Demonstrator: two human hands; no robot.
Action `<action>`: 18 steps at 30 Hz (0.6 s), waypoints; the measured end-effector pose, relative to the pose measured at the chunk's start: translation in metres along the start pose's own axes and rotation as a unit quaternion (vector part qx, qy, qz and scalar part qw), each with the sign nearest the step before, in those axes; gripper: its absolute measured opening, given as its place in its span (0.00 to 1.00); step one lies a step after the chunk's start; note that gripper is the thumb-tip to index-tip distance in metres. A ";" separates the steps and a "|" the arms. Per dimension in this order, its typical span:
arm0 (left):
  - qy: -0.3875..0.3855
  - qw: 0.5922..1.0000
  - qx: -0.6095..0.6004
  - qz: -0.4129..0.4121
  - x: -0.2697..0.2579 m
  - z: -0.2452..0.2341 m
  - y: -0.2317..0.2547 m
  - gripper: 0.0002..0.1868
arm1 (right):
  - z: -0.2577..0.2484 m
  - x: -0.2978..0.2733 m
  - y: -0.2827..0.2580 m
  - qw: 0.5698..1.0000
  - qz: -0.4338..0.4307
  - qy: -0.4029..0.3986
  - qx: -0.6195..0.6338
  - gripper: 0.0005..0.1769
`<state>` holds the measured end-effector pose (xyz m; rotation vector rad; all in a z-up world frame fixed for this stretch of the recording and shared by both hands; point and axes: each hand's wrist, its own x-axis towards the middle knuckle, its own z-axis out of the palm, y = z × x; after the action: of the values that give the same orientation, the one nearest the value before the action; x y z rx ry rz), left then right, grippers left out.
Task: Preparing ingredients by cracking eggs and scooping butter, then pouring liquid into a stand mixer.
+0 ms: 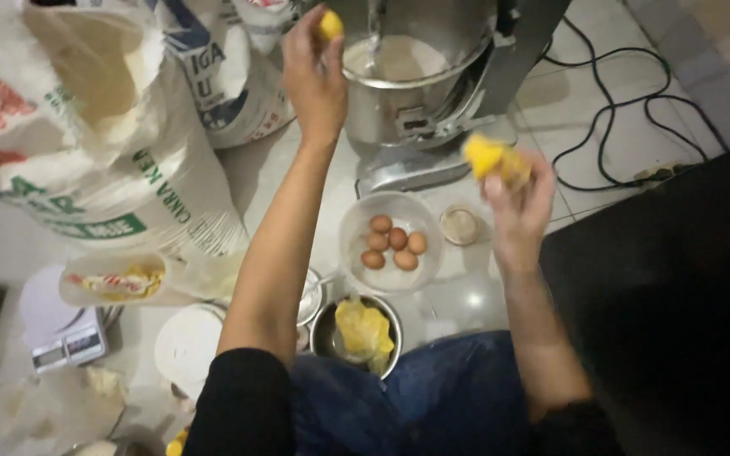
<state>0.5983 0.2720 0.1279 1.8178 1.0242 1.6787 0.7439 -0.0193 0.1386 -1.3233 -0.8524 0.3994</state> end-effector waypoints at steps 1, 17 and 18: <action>-0.016 0.990 0.052 0.131 0.014 0.016 -0.005 0.18 | 0.011 0.024 -0.006 0.997 -0.060 0.022 0.051 0.26; -0.191 0.877 0.388 0.210 0.037 0.054 -0.050 0.22 | 0.072 0.171 0.033 0.885 -0.344 -0.042 -0.312 0.26; -0.225 0.869 0.395 0.194 0.032 0.054 -0.051 0.24 | 0.070 0.173 0.037 0.874 -0.296 -0.094 -0.373 0.25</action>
<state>0.6393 0.3362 0.1020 2.9286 1.2871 0.9361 0.8114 0.1573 0.1578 -1.6310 -1.6189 -0.3383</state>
